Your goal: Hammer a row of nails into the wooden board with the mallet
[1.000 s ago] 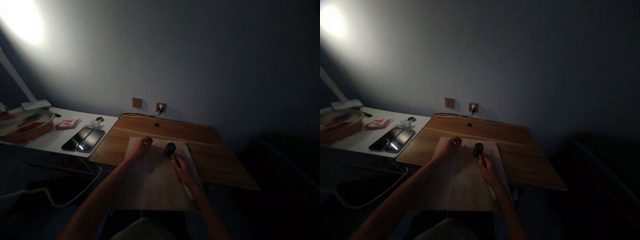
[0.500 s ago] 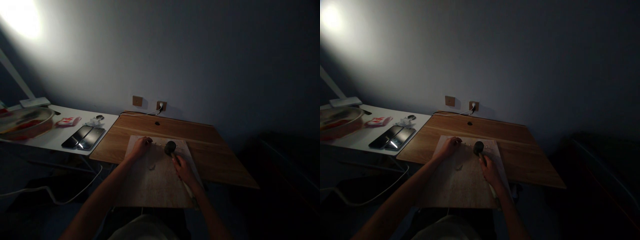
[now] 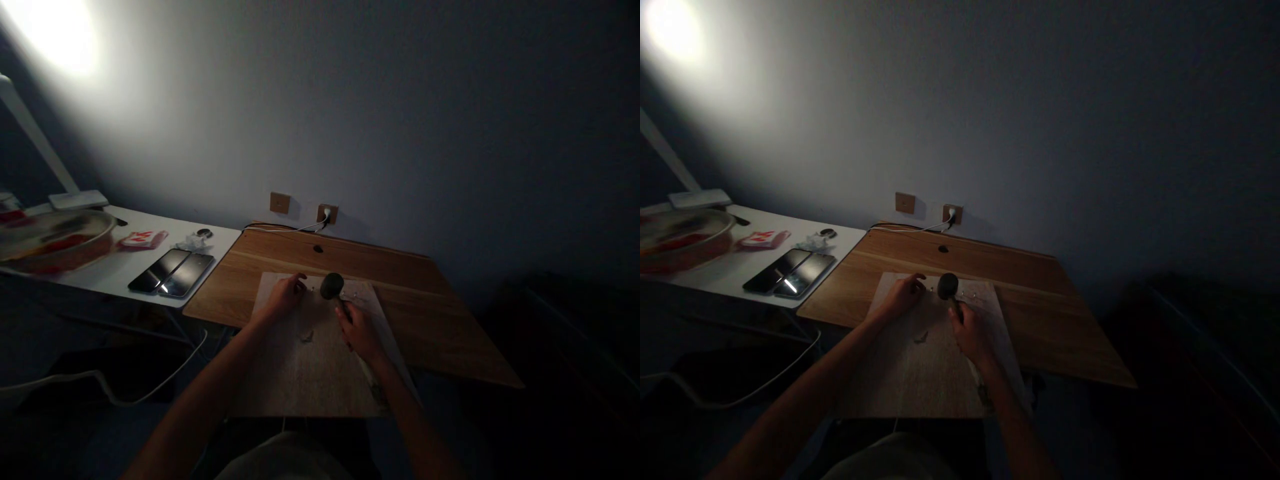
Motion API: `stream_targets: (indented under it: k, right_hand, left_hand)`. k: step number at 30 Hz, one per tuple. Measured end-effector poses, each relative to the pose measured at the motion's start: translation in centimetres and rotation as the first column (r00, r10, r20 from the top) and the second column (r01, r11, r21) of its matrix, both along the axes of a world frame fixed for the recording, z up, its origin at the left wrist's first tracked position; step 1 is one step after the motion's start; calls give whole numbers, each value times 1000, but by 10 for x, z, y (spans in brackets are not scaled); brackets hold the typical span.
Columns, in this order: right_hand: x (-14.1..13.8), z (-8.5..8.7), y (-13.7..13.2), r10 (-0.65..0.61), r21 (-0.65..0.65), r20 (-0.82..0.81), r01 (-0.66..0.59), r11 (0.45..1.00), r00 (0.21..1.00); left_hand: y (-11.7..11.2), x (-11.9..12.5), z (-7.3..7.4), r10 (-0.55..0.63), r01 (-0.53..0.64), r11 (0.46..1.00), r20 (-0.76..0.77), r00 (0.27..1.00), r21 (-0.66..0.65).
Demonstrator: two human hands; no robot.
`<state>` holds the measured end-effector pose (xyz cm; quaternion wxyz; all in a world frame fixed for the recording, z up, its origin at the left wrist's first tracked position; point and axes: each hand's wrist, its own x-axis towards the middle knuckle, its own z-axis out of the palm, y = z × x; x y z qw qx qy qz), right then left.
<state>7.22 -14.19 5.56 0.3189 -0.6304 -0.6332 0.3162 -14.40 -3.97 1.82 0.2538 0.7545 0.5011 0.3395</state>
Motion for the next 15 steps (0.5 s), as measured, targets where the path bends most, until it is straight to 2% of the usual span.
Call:
stream_targets:
  k: [6,15]
  right_hand:
    - [-37,18,23,64,-33,76,-61,998,995]
    - [-43,8,29,60,-22,133,-58,998,989]
  left_hand:
    - [0,-1,-3,-21,20,999,20,1000,45]
    - [3,-2,-10,29,-29,997,-1,1000,68]
